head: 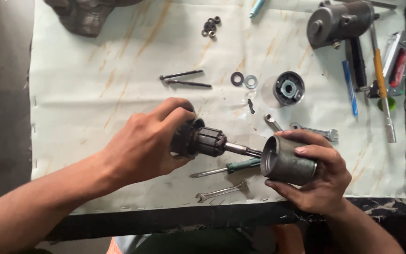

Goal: Repairing and reassembling a motorcycle starter motor on a workbench.

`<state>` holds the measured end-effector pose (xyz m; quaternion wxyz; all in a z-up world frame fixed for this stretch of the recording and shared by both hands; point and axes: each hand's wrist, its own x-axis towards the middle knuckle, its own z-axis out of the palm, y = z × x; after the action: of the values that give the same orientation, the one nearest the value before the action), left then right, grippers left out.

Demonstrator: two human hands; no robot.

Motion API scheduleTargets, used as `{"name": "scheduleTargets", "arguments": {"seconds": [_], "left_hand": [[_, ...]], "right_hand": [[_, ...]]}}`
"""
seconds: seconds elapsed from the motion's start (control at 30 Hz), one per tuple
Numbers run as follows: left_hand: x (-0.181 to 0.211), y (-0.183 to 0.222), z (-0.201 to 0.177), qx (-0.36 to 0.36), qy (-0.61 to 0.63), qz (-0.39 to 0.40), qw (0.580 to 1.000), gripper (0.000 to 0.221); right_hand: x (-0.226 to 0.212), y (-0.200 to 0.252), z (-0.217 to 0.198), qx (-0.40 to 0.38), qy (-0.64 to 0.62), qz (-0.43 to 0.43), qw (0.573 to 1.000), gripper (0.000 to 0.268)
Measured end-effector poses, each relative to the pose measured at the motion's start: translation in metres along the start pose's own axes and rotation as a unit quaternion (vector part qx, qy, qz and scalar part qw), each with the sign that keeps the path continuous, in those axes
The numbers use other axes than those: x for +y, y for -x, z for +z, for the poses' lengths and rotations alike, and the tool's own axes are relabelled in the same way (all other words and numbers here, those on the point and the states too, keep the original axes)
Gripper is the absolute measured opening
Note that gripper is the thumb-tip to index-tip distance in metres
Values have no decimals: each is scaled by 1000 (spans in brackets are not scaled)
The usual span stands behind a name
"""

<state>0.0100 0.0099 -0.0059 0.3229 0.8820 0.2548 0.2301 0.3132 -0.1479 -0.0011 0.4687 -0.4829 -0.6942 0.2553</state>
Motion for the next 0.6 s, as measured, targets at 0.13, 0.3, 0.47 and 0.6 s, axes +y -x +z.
{"name": "scheduleTargets", "arguments": {"seconds": [0.13,0.3,0.47,0.6], "left_hand": [[1,1,3,11,-1,14,1000,61],[-1,3,11,4,-6,48,999,57],[-3,3,14,12,-5,80,997,54],[-4,1,15,12,-13,89,996,53]], "right_hand": [[2,-2,5,-17,59,13,998,79],[10,-1,18,-46,62,-27,997,73],[13,-8,26,-58,23,0,998,69],[16,-14,33,-62,-3,10,998,69]]}}
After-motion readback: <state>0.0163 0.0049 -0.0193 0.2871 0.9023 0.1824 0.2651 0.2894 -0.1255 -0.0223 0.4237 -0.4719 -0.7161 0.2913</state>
